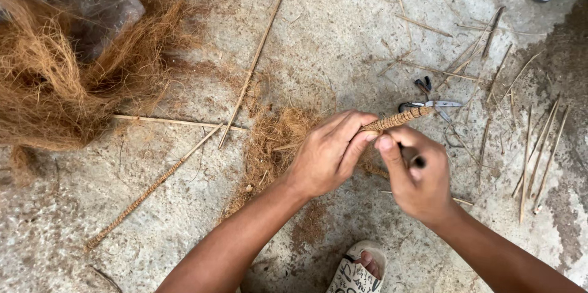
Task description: The person sits on a concrete floor and uses a cylindrical tool to wrap and twist brown fibrous material around a thin stick. They repeatedly pull strands of fiber and rotate the tool to create a tightly wound, textured stick.
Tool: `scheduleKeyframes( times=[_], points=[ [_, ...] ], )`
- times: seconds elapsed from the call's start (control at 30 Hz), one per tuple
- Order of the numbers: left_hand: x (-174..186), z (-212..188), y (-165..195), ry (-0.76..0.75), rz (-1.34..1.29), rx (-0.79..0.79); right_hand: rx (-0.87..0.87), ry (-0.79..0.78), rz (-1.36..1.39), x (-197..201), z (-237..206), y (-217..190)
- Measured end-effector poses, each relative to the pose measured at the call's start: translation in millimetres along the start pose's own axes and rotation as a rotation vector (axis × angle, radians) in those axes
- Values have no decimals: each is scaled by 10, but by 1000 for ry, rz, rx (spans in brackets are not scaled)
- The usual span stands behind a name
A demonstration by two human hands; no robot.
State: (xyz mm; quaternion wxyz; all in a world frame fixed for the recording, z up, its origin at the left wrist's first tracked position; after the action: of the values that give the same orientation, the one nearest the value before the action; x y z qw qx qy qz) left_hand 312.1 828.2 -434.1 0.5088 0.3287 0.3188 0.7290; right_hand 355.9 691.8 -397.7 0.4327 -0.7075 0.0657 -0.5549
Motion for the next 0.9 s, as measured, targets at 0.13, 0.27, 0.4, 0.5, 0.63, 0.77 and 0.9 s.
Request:
scheduleKeyframes(
  times=[0.13, 0.27, 0.4, 0.5, 0.63, 0.77, 0.9],
  points=[
    [-30, -9, 49, -52, -7, -10, 274, 43, -198, 116, -30, -407],
    [-75, -43, -22, -55, -13, 33, 267, -131, -509, 96, -38, -640],
    [-311, -67, -96, -132, -37, 9, 79, -454, -1057, 79, -93, -603],
    [-423, -104, -9, -78, -88, -134, 112, -689, -1296, 88, -83, -658],
    [-481, -210, 86, -134, -80, -164, 101, -845, -1185, 81, 215, -776],
    [-503, -312, 22, -363, -56, 92, -122, -1024, -954, 138, 521, -593],
    [-313, -216, 206, -204, -35, -82, -225, -997, -590, 160, 656, -299]
  ],
)
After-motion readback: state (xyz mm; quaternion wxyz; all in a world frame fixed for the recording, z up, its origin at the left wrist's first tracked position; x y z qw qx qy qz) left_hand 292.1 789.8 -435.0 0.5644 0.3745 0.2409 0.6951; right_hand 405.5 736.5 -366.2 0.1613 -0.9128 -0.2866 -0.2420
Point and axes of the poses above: each hand's wrist, its own z-axis towards the middle knuckle, its own x-axis out of the back of the hand, y = z × x, the point moved 7 cm from there along z, towards the middle knuckle, and after that the axes turned 7 degrees about -x, right-handed, at the moved point
